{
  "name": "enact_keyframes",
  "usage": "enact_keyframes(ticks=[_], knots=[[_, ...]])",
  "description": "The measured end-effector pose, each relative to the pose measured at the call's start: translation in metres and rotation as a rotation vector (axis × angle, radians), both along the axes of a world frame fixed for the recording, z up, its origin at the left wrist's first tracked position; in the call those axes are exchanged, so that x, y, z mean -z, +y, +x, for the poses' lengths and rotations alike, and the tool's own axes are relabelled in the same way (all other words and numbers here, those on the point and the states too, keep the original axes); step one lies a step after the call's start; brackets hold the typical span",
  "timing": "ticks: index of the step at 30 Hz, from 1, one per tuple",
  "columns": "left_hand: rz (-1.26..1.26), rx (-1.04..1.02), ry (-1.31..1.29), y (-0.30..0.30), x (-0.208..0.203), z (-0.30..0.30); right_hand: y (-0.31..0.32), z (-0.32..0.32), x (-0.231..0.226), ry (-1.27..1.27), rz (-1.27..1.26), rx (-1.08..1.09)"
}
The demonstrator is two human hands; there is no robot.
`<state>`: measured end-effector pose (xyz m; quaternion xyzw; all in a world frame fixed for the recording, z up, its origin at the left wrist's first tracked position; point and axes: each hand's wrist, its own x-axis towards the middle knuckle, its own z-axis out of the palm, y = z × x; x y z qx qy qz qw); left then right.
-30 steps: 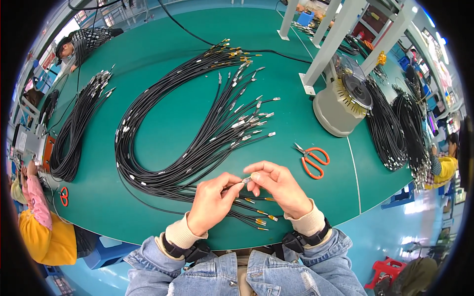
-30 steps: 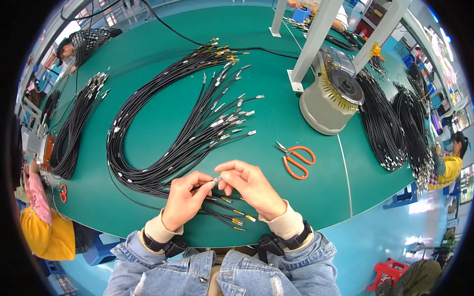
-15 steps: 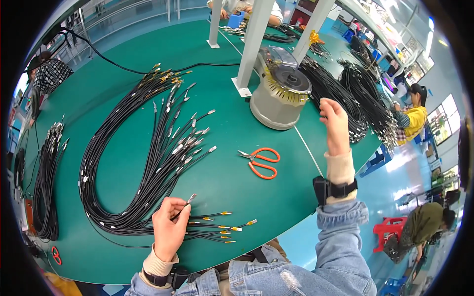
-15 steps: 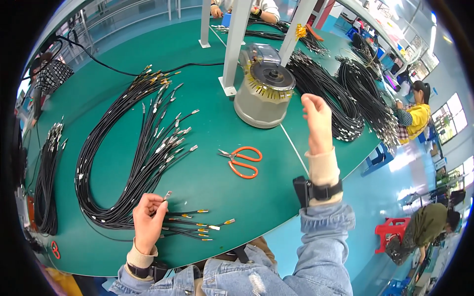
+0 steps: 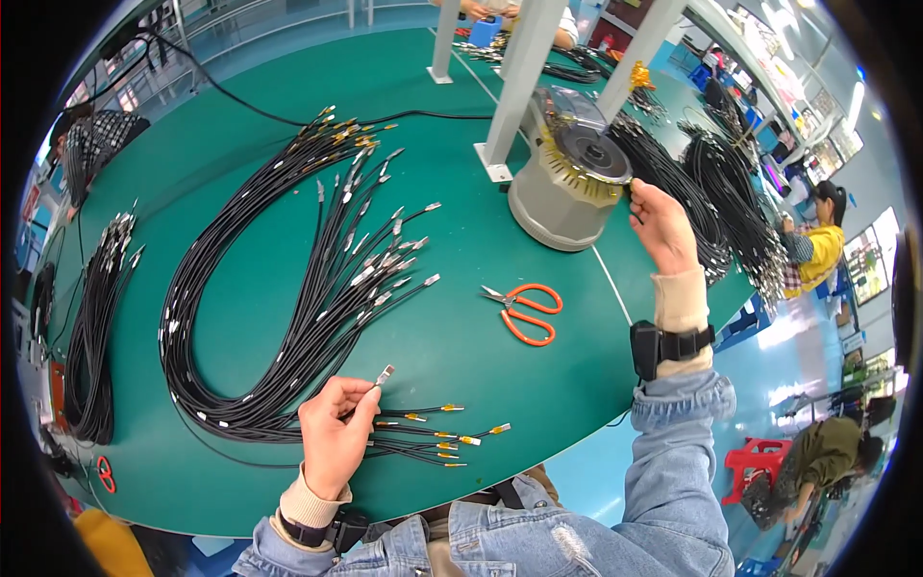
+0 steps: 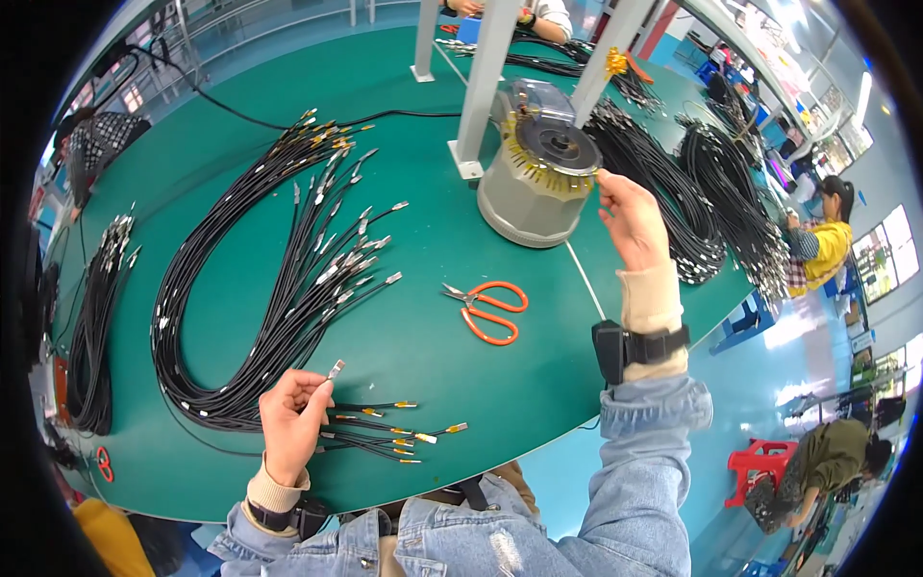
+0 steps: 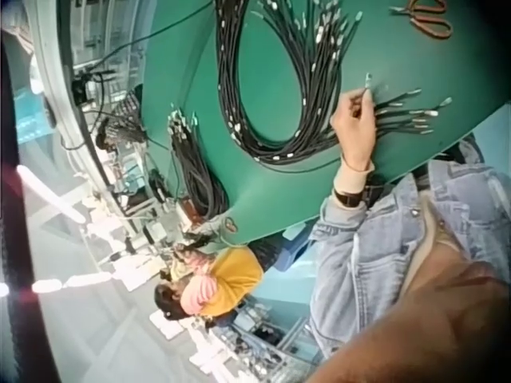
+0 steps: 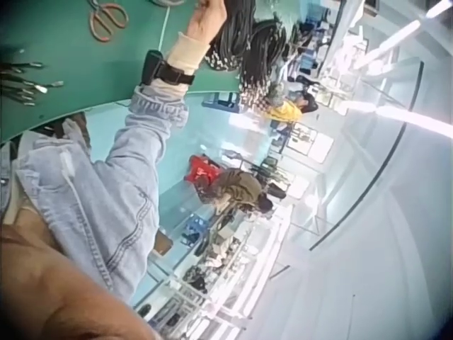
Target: The person picks up a cable, applies a piece of yellow tape to the connector by hand, and trims the excess tape using shears. This process is repeated for several cables, which are then placed back onto the table.
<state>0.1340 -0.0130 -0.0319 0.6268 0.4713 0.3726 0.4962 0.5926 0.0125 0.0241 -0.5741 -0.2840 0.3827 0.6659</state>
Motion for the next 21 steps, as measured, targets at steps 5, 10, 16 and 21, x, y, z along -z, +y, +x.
enact_keyframes(ticks=[5,10,16,21], knots=[[0.085,-0.019,-0.036,0.006,0.008,-0.026,-0.021,-0.125,0.002,0.055,0.181,-0.093],[0.122,-0.012,-0.06,0.004,0.004,-0.055,-0.054,-0.29,0.021,0.061,0.036,-0.298],[0.153,0.006,-0.019,0.004,0.001,-0.069,-0.059,-0.379,0.049,0.14,-0.029,-0.439],[0.14,-0.034,-0.055,0.004,0.0,-0.069,-0.053,-0.389,0.061,0.114,0.013,-0.415]])
